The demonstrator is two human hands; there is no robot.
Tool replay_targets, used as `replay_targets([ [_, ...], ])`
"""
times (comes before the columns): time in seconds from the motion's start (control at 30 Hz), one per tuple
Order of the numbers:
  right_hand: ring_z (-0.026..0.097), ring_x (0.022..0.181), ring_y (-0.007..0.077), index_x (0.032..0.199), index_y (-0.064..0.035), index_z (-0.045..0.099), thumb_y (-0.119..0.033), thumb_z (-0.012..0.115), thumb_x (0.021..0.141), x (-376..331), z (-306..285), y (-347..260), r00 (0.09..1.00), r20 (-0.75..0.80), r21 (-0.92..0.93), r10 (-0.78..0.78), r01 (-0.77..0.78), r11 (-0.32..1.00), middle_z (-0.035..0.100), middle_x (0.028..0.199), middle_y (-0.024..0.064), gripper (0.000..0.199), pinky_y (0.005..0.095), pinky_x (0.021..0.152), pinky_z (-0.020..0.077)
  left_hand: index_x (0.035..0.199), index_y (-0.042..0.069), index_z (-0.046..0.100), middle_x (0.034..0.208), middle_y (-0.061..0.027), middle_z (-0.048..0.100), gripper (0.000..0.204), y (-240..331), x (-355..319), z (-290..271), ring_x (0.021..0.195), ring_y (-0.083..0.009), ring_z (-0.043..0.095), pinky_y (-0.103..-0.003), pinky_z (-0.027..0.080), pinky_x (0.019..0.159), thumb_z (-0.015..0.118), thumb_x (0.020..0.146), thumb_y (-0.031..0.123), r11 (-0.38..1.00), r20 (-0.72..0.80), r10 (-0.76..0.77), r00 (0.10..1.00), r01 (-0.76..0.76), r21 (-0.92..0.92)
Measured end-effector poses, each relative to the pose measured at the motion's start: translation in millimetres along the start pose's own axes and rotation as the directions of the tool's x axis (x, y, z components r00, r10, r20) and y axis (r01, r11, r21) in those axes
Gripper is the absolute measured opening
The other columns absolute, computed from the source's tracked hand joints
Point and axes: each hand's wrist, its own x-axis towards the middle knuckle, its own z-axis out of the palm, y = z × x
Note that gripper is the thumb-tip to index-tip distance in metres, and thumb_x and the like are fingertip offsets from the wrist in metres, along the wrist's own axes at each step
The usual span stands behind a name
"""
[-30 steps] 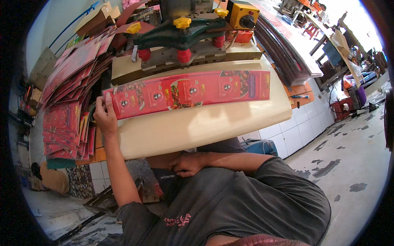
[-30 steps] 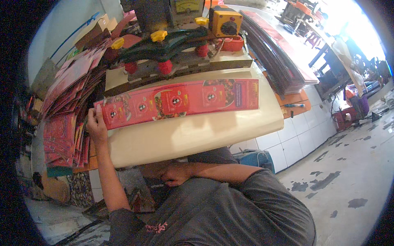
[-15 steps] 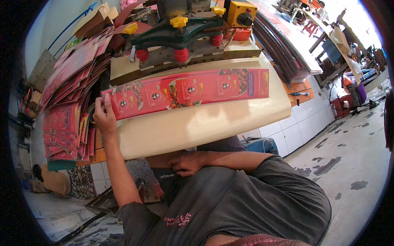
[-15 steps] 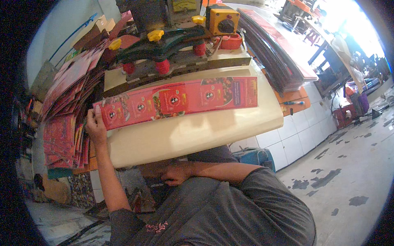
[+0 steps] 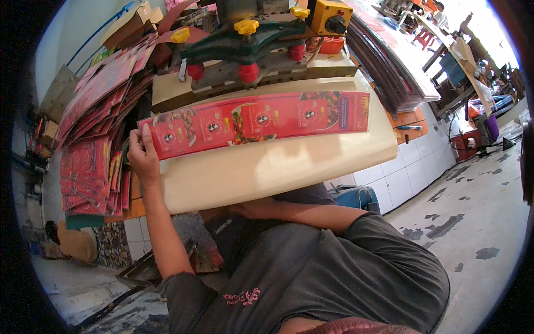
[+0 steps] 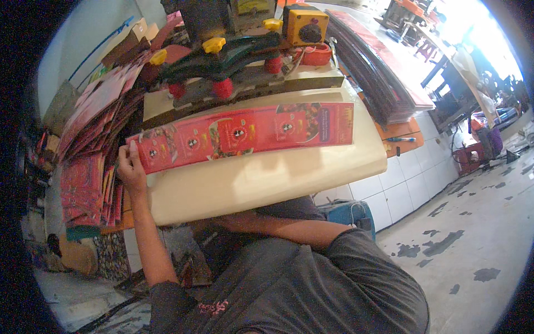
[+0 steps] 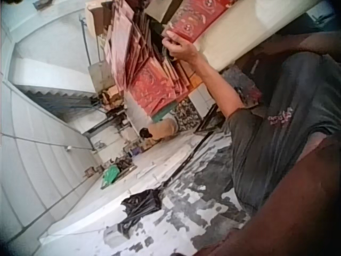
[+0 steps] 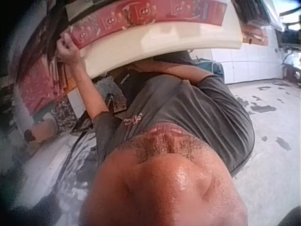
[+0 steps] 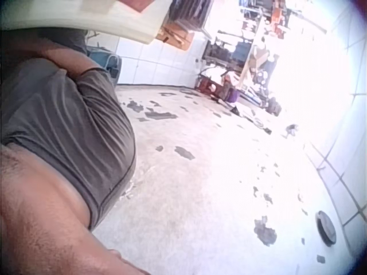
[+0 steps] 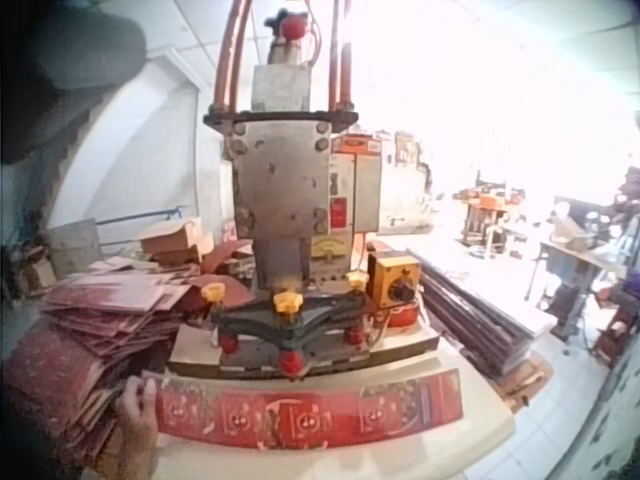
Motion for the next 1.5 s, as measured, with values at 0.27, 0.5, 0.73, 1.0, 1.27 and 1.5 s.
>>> replay_targets([
  [0.27, 0.063, 0.115, 0.0426, 0.126, 0.0016, 0.062, -0.024, 0.062, 0.098, -8.0, -24.5, 6.7, 0.813, 0.498, 0.083, 0.300, -0.389, 0.918, 0.065, 0.121, 0.0268, 0.038, 0.0508, 0.102, 0.0481, 0.098, 0.003, 0.058, 0.075, -0.0030, 0.060, 0.030, -5.1, -2.8, -0.3, 0.068, -0.0079, 0.054, -0.026, 0.045, 0.062, 0.055, 0.109, 0.030, 0.984, -0.112, 0.054, 0.992, -0.072, -0.162],
  [0.5, 0.063, 0.122, 0.0372, 0.132, 0.0029, 0.060, -0.028, 0.063, 0.101, 39.3, -194.1, -52.5, 0.751, 0.579, 0.750, -0.317, -0.337, 0.570, 0.067, 0.128, 0.0228, 0.044, 0.0462, 0.106, 0.0484, 0.099, 0.003, 0.058, 0.078, -0.0029, 0.060, 0.028, -11.5, -1.5, 2.5, 0.070, -0.0076, 0.054, -0.026, 0.046, 0.065, 0.055, 0.109, 0.029, 0.977, -0.104, 0.035, 0.994, -0.056, -0.206],
  [0.73, 0.070, 0.093, 0.0190, 0.112, -0.0040, 0.069, -0.010, 0.065, 0.095, 15.4, -327.1, -0.9, 0.758, -0.432, 0.209, 0.489, -0.444, 0.871, 0.074, 0.106, 0.0095, 0.019, 0.0334, 0.082, 0.0527, 0.100, 0.000, 0.058, 0.083, -0.0053, 0.060, 0.027, -11.4, -9.9, -9.4, 0.076, -0.0114, 0.056, -0.028, 0.048, 0.070, 0.054, 0.109, 0.026, 0.975, -0.231, 0.063, 0.971, -0.109, -0.191],
  [1.0, 0.054, 0.098, 0.0072, 0.130, 0.0010, 0.062, -0.024, 0.062, 0.104, -73.1, -356.1, 82.4, 0.483, -0.296, 0.555, 0.824, -0.615, 0.560, 0.063, 0.110, -0.0001, 0.035, 0.0223, 0.082, 0.0433, 0.096, 0.005, 0.061, 0.074, -0.0121, 0.060, 0.026, -13.3, -0.5, -7.0, 0.062, -0.0198, 0.056, -0.034, 0.048, 0.060, 0.061, 0.104, 0.029, 0.979, -0.268, 0.162, 0.950, -0.188, -0.075],
  [1.27, 0.061, 0.111, 0.0203, 0.129, -0.0009, 0.060, -0.018, 0.069, 0.099, -111.8, -374.3, 81.7, 0.681, -0.406, 0.239, 0.610, -0.565, 0.790, 0.065, 0.119, 0.0078, 0.035, 0.0354, 0.094, 0.0507, 0.102, 0.003, 0.063, 0.086, -0.0022, 0.069, 0.028, 10.6, 5.5, -37.7, 0.072, -0.0137, 0.063, -0.027, 0.051, 0.072, 0.065, 0.103, 0.030, 0.791, 0.511, -0.357, 0.782, 0.544, -0.279],
  [1.5, 0.062, 0.112, 0.0271, 0.139, 0.0008, 0.056, -0.021, 0.064, 0.102, -154.6, -357.8, 106.1, 0.575, -0.417, 0.455, 0.703, -0.538, 0.710, 0.060, 0.131, 0.0186, 0.043, 0.0342, 0.092, 0.0518, 0.153, -0.002, 0.038, 0.151, -0.0236, 0.051, 0.079, 44.1, -40.7, -113.7, 0.137, -0.0359, 0.054, -0.056, 0.045, 0.111, 0.059, 0.100, 0.053, -0.340, 0.487, -0.059, 0.871, 0.441, -0.830],
])
